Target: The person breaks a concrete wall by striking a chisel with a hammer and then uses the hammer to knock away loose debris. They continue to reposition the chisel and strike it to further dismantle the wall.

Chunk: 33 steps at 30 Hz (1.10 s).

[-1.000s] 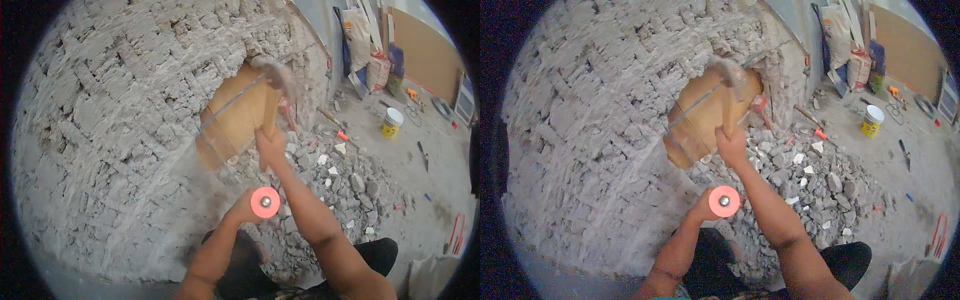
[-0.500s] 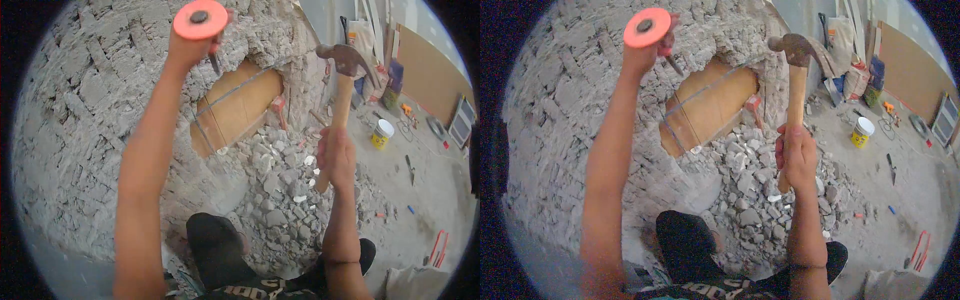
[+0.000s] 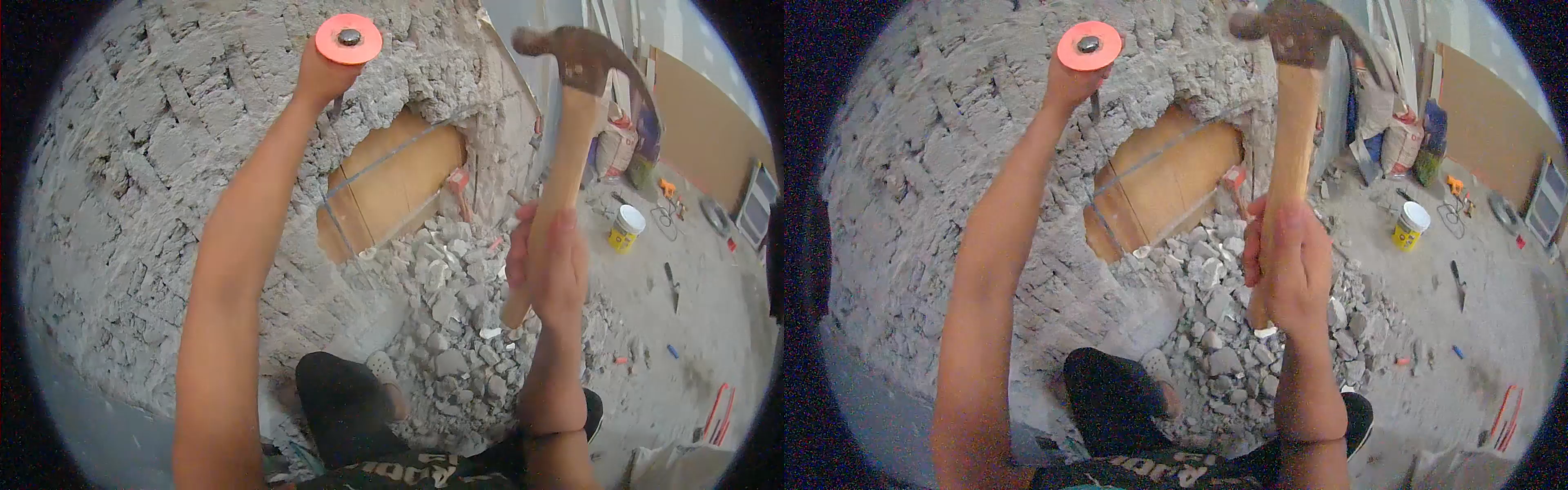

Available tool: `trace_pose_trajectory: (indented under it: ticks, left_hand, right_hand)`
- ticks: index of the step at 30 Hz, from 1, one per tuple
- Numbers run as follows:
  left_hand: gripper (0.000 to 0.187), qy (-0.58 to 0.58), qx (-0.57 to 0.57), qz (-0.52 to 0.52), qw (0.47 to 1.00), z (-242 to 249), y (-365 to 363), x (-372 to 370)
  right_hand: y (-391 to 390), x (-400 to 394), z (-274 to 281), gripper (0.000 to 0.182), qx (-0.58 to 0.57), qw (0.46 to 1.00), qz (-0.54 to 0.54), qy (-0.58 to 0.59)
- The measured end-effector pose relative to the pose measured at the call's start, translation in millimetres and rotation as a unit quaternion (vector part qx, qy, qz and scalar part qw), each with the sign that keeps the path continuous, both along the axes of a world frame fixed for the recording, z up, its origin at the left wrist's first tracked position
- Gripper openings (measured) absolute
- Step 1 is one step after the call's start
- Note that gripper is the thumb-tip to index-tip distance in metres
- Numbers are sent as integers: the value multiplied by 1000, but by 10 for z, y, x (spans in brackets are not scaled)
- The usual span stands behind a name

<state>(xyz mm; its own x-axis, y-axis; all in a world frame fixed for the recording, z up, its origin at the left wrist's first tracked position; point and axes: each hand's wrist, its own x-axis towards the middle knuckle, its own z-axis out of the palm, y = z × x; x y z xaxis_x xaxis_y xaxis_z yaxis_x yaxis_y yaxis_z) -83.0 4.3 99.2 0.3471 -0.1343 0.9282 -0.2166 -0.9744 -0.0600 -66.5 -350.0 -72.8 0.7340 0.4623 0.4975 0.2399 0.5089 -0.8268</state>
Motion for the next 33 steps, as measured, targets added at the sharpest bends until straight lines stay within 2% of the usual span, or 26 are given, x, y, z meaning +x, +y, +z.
trace_pose_trajectory:
  ticks: [4, 5, 7, 9, 10, 12, 13, 15, 16, 18, 19, 21, 23, 24, 26, 28, 30, 31, 33]
  left_hand:
    - [21, 4, -85, -76, 993, 53, 115, -20]
    - [23, 5, -43, -39, 998, 57, 126, -45]
    - [25, -4, -4, -1, 1000, 39, 13, -79]
    - [28, -55, -12, -43, 998, -33, -149, -102]
    - [33, -11, -15, -15, 1000, -28, -155, -119]
    - [33, 0, -9, -22, 1000, -27, -145, -90]
    - [33, 20, 3, -28, 999, -32, -133, -59]
    - [33, 46, -16, -52, 997, -60, -128, -31]
    - [34, 33, -15, -50, 998, -79, -140, -18]
    - [34, 19, -14, -53, 998, -96, -226, -23]
    - [34, 55, -55, -33, 996, -106, -299, -52]
    - [35, 95, -95, -15, 991, -93, -303, -19]
    - [35, 5, 28, -4, 1000, -189, -65, 82]
    - [34, 5, 58, -11, 998, -112, -72, 5]
    - [34, -7, 17, -19, 1000, -28, 48, -76]
    - [34, -27, -20, -21, 999, 32, 159, -74]
    - [41, 29, -85, -45, 995, 56, 206, -133]
    - [43, 46, -107, -51, 992, 56, 201, -178]
    - [43, -17, 1, -10, 1000, -12, 80, -153]
  right_hand:
    - [-17, -33, 400, 51, 34, 999, 3, -41]
    - [-12, -39, 509, 51, 33, 998, 6, -48]
    - [-7, -26, 762, 52, 144, 986, -4, -81]
    - [-28, 24, 1070, 54, 236, 966, 17, -107]
    - [-69, 19, 1223, 54, 235, 965, 18, -116]
    - [-126, -10, 1428, 51, 333, 909, 178, -175]
    - [-77, 14, 1448, 51, 331, 910, 176, -176]
    - [80, 71, 1357, 43, 329, 890, 250, -193]
    - [260, -45, 1227, 41, 209, 953, 61, -210]
    - [612, 44, 824, 43, -32, 976, -15, -215]
    - [787, 88, 623, 45, -156, 959, -39, -232]
    - [676, 19, 670, 48, -171, 961, -70, -206]
    - [332, -209, 914, 41, -156, 980, -61, -112]
    - [173, -221, 1049, 41, -162, 978, -66, -110]
    - [-207, -101, 1358, 37, -6, 977, 59, -204]
    - [-513, 99, 1670, 39, 156, 925, 185, -292]
    - [-562, 181, 1858, 42, 236, 878, 253, -331]
    - [-550, 199, 1926, 42, 228, 853, 292, -367]
    - [-318, 218, 1805, 41, 220, 824, 332, -403]
